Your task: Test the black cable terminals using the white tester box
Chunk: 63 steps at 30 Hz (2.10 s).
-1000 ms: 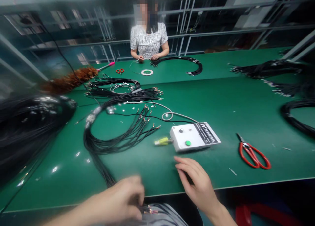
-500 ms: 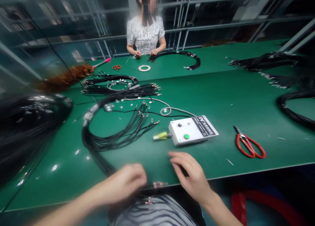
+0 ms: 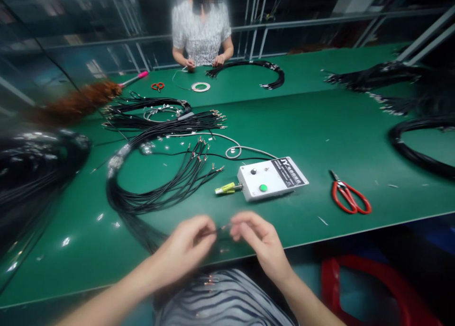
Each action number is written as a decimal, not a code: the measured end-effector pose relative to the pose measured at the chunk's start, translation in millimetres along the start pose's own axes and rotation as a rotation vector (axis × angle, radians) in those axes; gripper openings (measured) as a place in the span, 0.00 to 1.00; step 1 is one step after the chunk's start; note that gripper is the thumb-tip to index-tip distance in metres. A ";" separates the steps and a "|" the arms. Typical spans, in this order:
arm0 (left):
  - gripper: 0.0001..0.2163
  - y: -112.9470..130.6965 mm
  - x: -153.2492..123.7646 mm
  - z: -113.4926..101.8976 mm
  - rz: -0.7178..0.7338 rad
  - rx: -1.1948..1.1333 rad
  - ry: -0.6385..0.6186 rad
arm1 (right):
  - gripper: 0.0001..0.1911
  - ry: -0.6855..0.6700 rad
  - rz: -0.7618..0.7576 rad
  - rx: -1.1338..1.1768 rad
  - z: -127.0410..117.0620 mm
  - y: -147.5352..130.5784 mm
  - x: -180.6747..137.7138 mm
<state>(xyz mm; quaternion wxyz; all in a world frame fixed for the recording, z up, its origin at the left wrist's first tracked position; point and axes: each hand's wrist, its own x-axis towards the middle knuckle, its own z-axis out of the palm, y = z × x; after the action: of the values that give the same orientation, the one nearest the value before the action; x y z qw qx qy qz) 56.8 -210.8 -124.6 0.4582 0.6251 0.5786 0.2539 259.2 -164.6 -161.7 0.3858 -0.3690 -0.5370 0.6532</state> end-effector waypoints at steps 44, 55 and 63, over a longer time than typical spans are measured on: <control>0.08 1.4 22.2 31.5 -0.042 -0.602 0.336 | 0.13 -0.025 0.088 -0.117 18.4 -3.2 14.1; 0.09 -12.4 22.0 34.5 0.020 -0.241 0.370 | 0.06 -0.084 -0.311 -0.784 -4.3 -11.1 17.9; 0.10 -16.7 26.2 26.2 0.077 -0.147 0.296 | 0.11 -0.250 -0.680 -1.233 -5.4 -20.8 31.9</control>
<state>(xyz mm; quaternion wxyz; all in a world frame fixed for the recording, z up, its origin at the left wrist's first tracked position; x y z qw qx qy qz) 76.1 -194.5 -156.5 0.4025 0.5673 0.5953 0.4023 252.5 -131.0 -144.1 0.2250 -0.2545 -0.9339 0.1115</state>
